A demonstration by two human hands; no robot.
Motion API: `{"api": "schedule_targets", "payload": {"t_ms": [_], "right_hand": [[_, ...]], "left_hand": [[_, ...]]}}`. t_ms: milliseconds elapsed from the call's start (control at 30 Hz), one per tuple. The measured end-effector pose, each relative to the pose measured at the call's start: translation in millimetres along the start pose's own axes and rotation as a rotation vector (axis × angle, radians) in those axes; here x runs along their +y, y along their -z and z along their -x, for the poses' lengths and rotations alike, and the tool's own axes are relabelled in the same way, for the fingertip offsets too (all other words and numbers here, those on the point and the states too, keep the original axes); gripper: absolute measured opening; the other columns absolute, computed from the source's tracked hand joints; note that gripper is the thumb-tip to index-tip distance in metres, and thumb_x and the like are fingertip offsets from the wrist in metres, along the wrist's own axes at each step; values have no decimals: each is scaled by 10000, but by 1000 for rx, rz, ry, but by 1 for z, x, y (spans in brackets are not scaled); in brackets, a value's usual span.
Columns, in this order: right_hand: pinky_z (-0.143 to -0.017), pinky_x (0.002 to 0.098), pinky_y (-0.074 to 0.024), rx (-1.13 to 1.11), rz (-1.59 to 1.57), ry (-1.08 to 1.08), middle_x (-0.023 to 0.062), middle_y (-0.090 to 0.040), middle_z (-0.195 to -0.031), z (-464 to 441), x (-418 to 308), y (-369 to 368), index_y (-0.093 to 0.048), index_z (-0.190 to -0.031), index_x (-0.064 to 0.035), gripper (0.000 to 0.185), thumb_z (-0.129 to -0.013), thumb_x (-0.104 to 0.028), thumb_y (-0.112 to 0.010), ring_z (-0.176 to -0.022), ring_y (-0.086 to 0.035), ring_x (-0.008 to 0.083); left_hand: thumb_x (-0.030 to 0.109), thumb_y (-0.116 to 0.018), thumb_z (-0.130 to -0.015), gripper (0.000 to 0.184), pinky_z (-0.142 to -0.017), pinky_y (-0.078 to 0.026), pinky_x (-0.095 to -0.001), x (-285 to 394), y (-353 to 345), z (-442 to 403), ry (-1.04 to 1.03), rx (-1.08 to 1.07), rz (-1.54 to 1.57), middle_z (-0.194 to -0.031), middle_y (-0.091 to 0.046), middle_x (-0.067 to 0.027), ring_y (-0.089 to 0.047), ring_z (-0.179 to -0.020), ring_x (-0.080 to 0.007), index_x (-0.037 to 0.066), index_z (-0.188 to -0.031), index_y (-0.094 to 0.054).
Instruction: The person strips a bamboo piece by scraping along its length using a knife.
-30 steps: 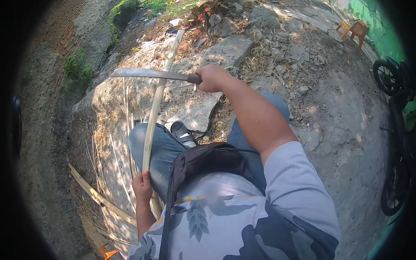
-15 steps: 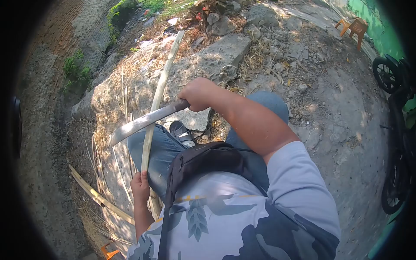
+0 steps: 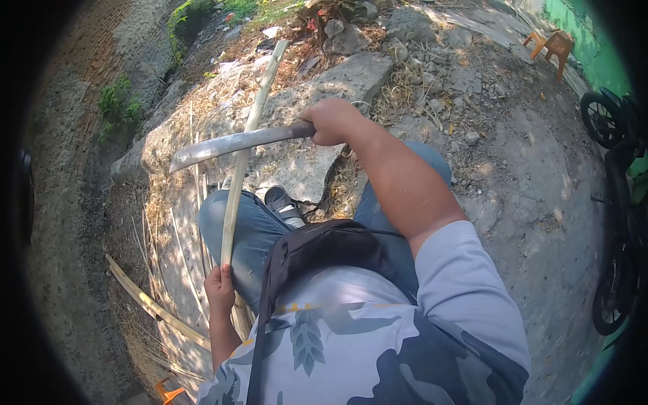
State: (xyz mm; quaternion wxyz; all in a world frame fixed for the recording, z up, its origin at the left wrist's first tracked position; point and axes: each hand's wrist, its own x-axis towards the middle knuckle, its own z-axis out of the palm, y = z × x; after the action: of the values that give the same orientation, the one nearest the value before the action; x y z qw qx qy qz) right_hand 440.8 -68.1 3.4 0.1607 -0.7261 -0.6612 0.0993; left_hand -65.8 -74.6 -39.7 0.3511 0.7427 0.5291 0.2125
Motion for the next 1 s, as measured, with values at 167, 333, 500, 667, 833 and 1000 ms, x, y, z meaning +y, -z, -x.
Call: {"api": "schedule_targets", "payload": {"t_ms": [167, 333, 500, 667, 833, 1000], "right_hand": [[-840, 492, -587, -51, -82, -106, 119, -764, -947, 0, 2, -5, -765, -1020, -185, 249, -779, -242, -744, -951, -741, 348], [-850, 493, -587, -49, -129, -96, 119, -768, -982, -1, -2, -11, -762, -1059, -177, 281, -797, -279, -750, -969, -743, 345], [-851, 494, -588, -58, -112, -58, 114, -770, -982, -3, -7, -15, -761, -1042, -172, 267, -797, -280, -754, -968, -744, 344], [-851, 496, -589, -54, -72, 1, 109, -768, -972, 0, -13, -16, -763, -1020, -176, 250, -784, -261, -757, -961, -746, 338], [-864, 494, -586, -90, -68, -2, 104, -768, -967, 1, -20, -10, -763, -1012, -177, 243, -780, -247, -757, -958, -745, 337], [-808, 527, -577, -49, -91, 50, 125, -756, -924, 0, -14, -19, -730, -967, -166, 190, -815, -279, -741, -915, -733, 379]], "left_hand": [[437, -630, -1085, 565, -537, -318, -309, 1, 0, 0, -1, 4, 7, -614, -447, 29, -386, -626, -75, 29, -716, -500], [420, -620, -1093, 547, -539, -312, -301, -3, -1, 1, -3, 0, 39, -622, -443, 41, -380, -630, -67, 34, -723, -508], [415, -619, -1095, 545, -538, -305, -298, -3, -2, 1, 4, 16, 31, -624, -438, 45, -375, -631, -64, 38, -719, -502], [399, -623, -1096, 543, -533, -293, -296, -1, -1, 1, 15, 6, 40, -622, -409, 47, -353, -627, -64, 53, -704, -473], [381, -627, -1097, 543, -528, -281, -299, -4, -2, 0, 8, 11, 33, -624, -385, 51, -337, -626, -64, 62, -695, -447], [373, -627, -1097, 542, -529, -279, -301, -3, -3, -1, 0, 17, 54, -623, -385, 49, -337, -629, -64, 58, -694, -449]]}}
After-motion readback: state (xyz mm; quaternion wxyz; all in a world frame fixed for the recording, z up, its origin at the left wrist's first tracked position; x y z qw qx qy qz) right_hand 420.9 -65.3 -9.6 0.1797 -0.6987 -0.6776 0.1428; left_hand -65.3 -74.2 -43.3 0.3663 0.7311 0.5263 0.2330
